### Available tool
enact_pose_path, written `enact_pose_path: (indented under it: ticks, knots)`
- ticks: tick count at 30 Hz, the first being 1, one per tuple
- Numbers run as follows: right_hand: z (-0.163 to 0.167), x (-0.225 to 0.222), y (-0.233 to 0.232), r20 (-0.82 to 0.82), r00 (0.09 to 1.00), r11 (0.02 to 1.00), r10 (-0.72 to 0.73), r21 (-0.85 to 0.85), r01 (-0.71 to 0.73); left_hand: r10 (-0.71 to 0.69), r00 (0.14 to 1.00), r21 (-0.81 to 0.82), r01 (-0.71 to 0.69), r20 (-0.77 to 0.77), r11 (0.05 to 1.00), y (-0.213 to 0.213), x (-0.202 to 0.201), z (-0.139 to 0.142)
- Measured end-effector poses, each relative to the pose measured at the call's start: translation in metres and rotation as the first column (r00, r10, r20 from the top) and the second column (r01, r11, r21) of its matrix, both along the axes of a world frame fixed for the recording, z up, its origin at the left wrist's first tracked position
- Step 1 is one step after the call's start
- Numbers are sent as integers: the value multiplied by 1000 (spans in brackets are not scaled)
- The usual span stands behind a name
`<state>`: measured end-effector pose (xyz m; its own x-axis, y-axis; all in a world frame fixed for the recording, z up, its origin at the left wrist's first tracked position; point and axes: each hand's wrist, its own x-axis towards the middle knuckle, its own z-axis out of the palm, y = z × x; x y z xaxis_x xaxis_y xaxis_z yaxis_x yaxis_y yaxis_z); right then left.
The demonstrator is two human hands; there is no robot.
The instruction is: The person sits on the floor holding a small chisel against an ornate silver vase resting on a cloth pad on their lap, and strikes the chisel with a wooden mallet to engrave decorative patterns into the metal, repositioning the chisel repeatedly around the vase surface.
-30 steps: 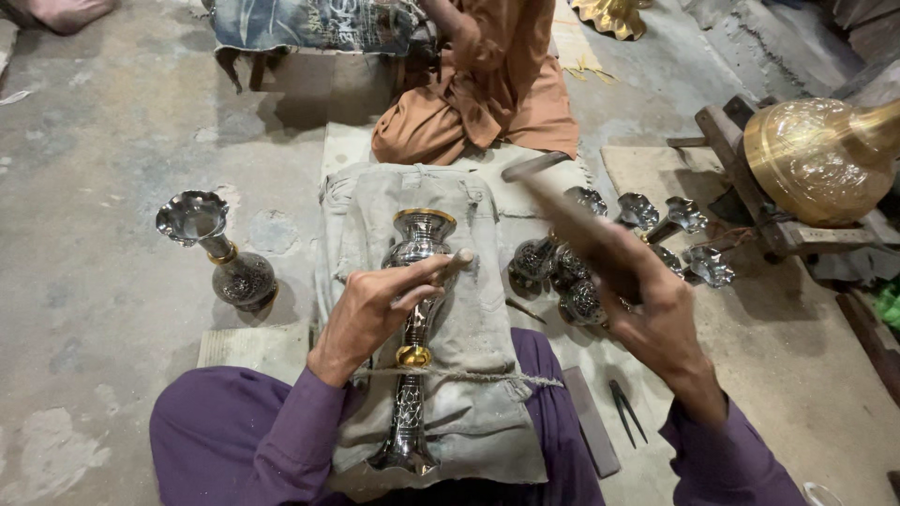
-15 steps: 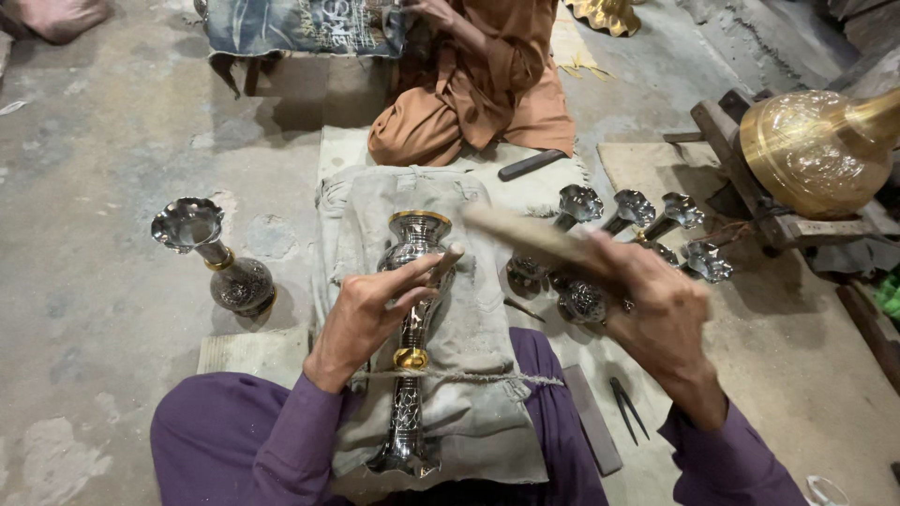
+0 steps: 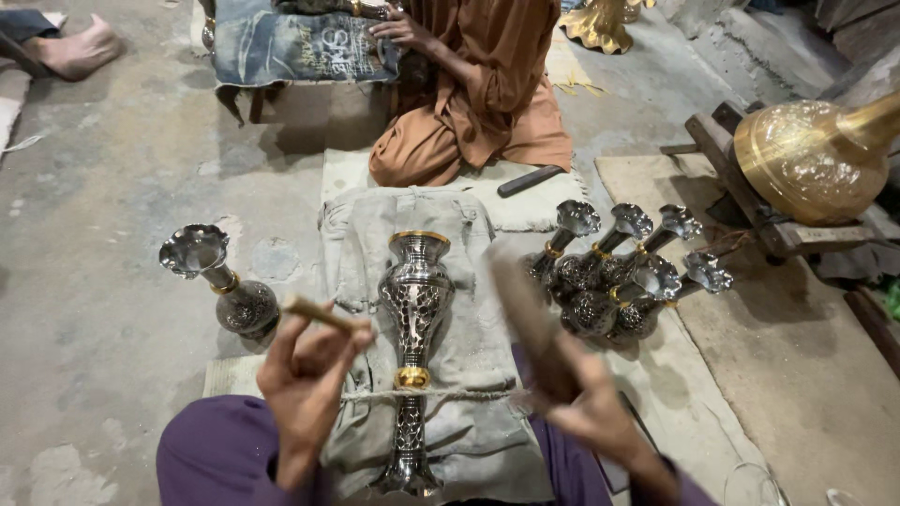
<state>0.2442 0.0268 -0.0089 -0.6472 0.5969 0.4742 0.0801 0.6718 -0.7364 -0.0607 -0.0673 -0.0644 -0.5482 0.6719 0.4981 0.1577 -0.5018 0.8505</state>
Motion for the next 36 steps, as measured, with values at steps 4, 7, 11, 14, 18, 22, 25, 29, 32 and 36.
enact_pose_path:
  ticks: [4,7,11,14,18,22,25,29,32,36]
  knots:
    - [-9,-23,-47,413,890,775,193,-621,120,-107,907,-174,192,406,966,-31,23,-37]
    - [-28,-39,-66,298,919,939,258,-302,-166,-161,831,-92,247,532,965,-38,46,-66]
    - [-56,-43,-80,270,931,965,247,16,-261,-245,774,116,218,584,969,-40,63,-89]
    - [-69,-42,-91,352,913,955,207,130,-266,-176,868,-62,231,464,971,-45,59,-90]
    - [-73,-43,-101,428,893,876,139,367,-312,-132,885,-99,195,447,976,-50,58,-79]
    - [-62,-45,-100,428,893,858,137,400,-323,-112,900,-149,191,421,970,-47,62,-68]
    - [-45,-40,-87,340,909,912,241,242,-332,-127,936,-114,173,328,978,-40,59,-59]
    - [-23,-22,-62,158,958,943,240,-271,-191,-204,973,21,203,110,979,-29,29,-36]
    - [-25,-11,-41,-68,996,929,59,-360,-79,-71,993,-299,95,90,950,-5,-4,-12]
    - [-53,-12,-23,-251,957,886,-148,-464,16,-209,974,-185,222,88,957,46,-23,16]
